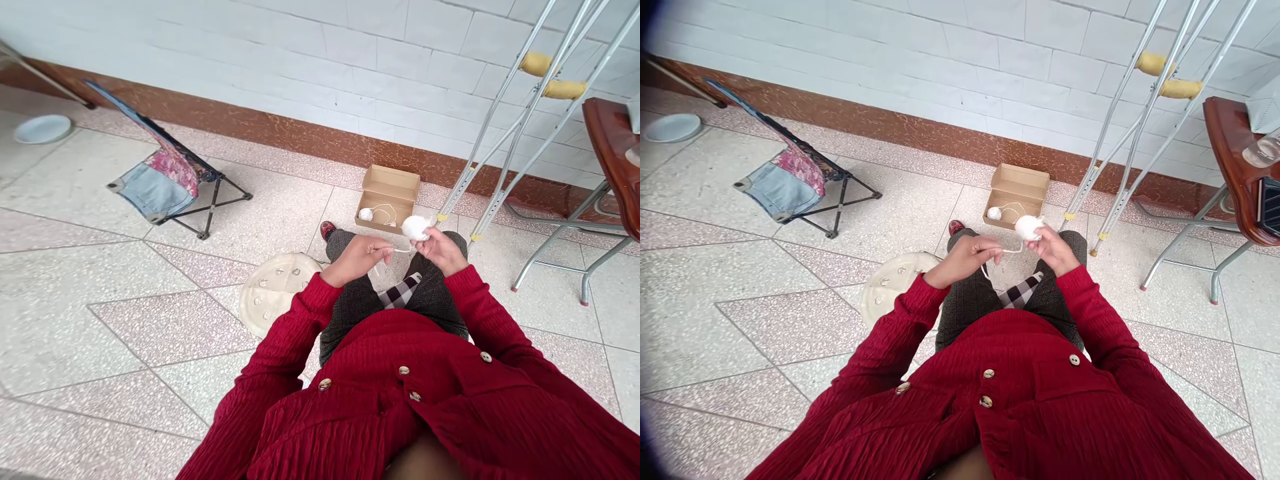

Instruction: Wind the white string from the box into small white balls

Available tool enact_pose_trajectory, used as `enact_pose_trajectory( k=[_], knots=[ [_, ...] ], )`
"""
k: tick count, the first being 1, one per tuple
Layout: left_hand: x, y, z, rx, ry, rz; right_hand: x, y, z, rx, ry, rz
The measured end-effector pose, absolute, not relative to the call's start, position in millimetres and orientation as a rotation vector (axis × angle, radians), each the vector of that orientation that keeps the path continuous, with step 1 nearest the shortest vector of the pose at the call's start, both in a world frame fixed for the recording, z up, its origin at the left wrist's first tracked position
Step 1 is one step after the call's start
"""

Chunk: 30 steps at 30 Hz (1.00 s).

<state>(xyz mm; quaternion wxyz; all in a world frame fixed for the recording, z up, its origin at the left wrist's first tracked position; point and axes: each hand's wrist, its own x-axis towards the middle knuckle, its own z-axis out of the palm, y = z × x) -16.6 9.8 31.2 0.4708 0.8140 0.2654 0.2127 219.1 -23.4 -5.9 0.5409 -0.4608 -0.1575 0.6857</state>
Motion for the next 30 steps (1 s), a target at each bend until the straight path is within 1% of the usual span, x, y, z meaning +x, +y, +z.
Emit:
enact_pose_trajectory(
  k=[3,6,8,11,14,18,21,24,26,30],
  knots=[
    [-19,-7,24,1.954,0.626,0.454,240,-6,3,-0.924,-0.176,1.574],
    [-27,-9,1,1.91,0.715,0.434,253,-1,15,-0.795,-0.165,1.575],
    [-34,2,-17,1.859,0.821,0.458,256,-4,25,-0.756,-0.216,1.588],
    [-43,30,-37,1.853,1.03,0.588,250,-12,43,-0.734,-0.316,1.57],
    [-43,57,-45,1.888,1.09,0.631,243,-23,62,-0.732,-0.414,1.518],
    [-24,77,-49,1.936,1.149,0.592,238,-34,81,-0.745,-0.555,1.492],
    [-7,82,-46,1.943,1.173,0.603,236,-37,85,-0.792,-0.652,1.488],
    [6,77,-29,1.92,1.105,0.71,231,-36,78,-0.841,-0.682,1.519],
    [15,68,-11,1.909,0.943,0.809,226,-35,71,-0.862,-0.658,1.554],
    [35,47,20,1.896,0.622,0.859,216,-33,59,-0.88,-0.564,1.631]
  ],
)
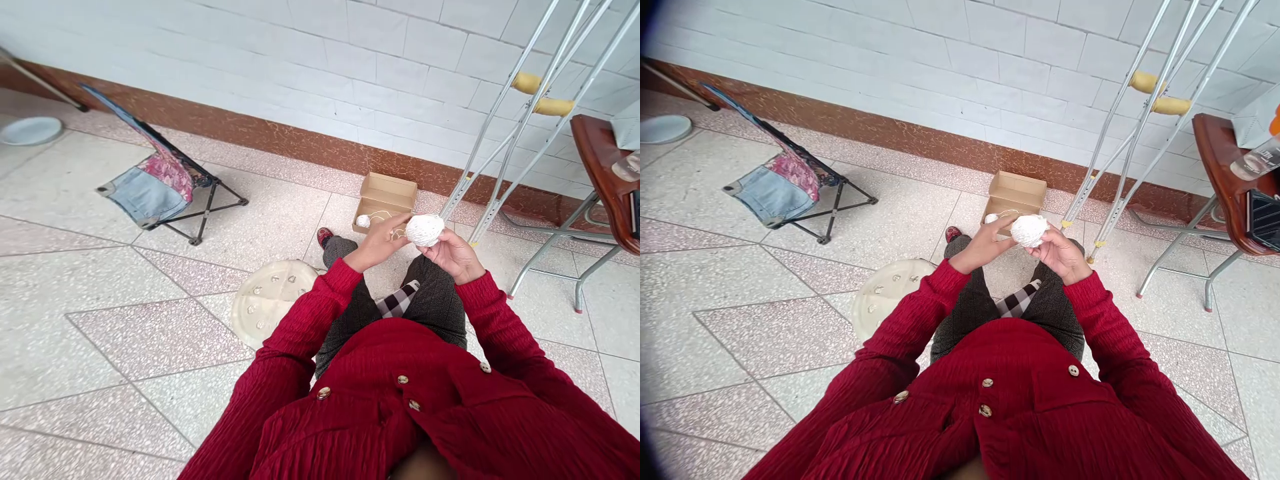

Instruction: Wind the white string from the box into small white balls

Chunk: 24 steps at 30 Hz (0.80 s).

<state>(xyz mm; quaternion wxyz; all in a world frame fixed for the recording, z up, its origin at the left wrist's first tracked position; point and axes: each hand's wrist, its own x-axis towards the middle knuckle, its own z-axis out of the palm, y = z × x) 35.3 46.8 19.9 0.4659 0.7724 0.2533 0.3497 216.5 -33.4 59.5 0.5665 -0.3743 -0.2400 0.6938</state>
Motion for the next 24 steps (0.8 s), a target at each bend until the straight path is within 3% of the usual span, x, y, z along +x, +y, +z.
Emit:
enact_pose_trajectory(
  k=[24],
  knots=[
    [13,42,7,1.402,0.49,0.519,221,-29,56,-0.763,-0.317,1.546]
  ],
)
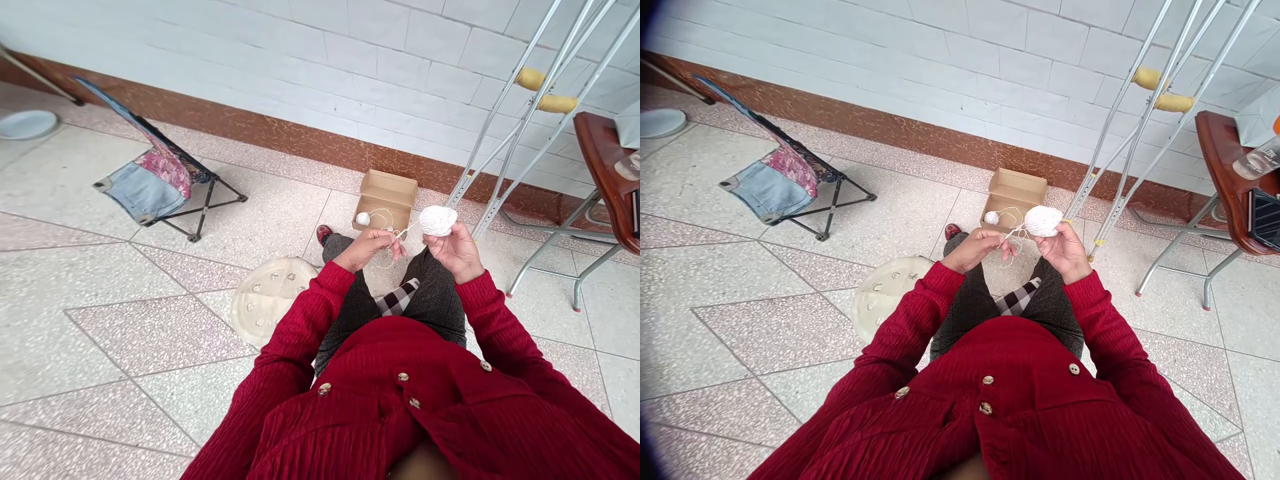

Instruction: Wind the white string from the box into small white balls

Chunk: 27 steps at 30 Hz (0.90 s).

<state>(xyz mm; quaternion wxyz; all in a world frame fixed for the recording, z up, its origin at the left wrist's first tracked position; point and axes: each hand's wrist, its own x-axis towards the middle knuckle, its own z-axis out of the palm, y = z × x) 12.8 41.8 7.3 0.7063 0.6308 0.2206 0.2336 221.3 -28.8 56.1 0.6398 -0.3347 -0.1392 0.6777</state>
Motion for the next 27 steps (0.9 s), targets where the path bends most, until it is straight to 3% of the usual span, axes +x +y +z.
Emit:
enact_pose_trajectory(
  k=[6,13,27],
  knots=[
    [21,52,-5,1.796,1.072,0.873,216,-31,52,-0.814,-0.382,1.539],
    [49,37,12,1.413,0.578,0.899,208,-31,50,-0.854,-0.323,1.585],
    [28,32,-10,1.751,0.718,0.713,214,-35,61,-0.833,-0.357,1.534]
  ],
)
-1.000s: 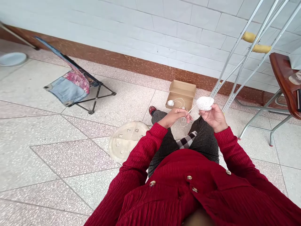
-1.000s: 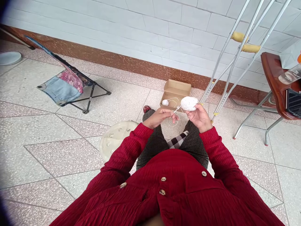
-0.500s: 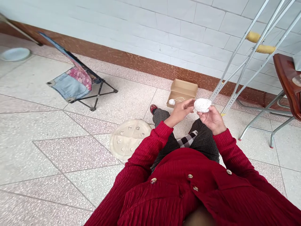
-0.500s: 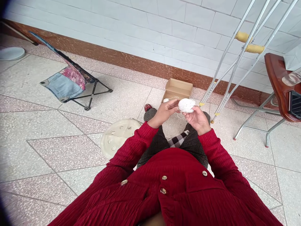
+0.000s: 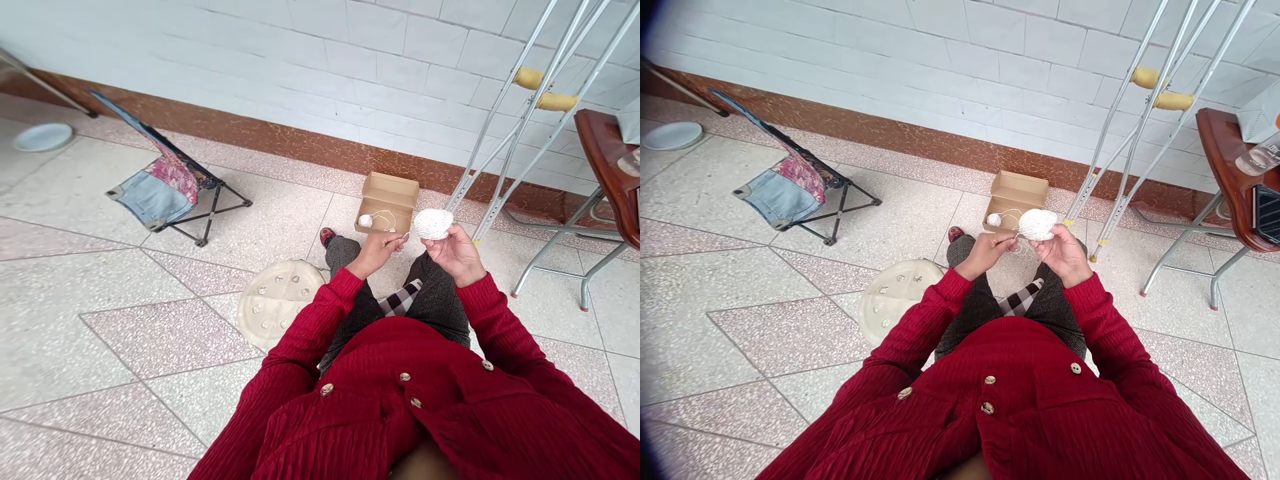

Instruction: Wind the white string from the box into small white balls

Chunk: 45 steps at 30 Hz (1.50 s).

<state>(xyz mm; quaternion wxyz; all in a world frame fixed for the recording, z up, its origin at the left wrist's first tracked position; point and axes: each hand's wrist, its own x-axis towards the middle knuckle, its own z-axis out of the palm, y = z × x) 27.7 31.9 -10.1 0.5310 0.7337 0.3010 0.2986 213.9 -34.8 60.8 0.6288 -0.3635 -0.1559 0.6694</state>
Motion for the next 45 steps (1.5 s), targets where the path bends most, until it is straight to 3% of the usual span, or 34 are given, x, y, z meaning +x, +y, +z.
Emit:
enact_pose_trajectory(
  k=[5,9,16,22,39,45],
  knots=[
    [6,50,-35,2.051,0.785,0.547,218,-32,72,-0.841,-0.363,1.498],
    [4,68,-29,2.095,0.949,0.694,211,-32,66,-0.82,-0.35,1.552],
    [44,50,12,1.434,0.565,0.813,203,-30,59,-0.885,-0.371,1.64],
    [56,40,4,1.294,0.654,0.793,204,-32,62,-0.929,-0.456,1.605],
    [14,10,8,2.078,0.68,0.369,217,-3,8,-1.261,-0.774,1.179],
    [3,25,24,2.487,0.812,0.399,201,-13,-27,-1.45,-1.007,1.268]
  ],
)
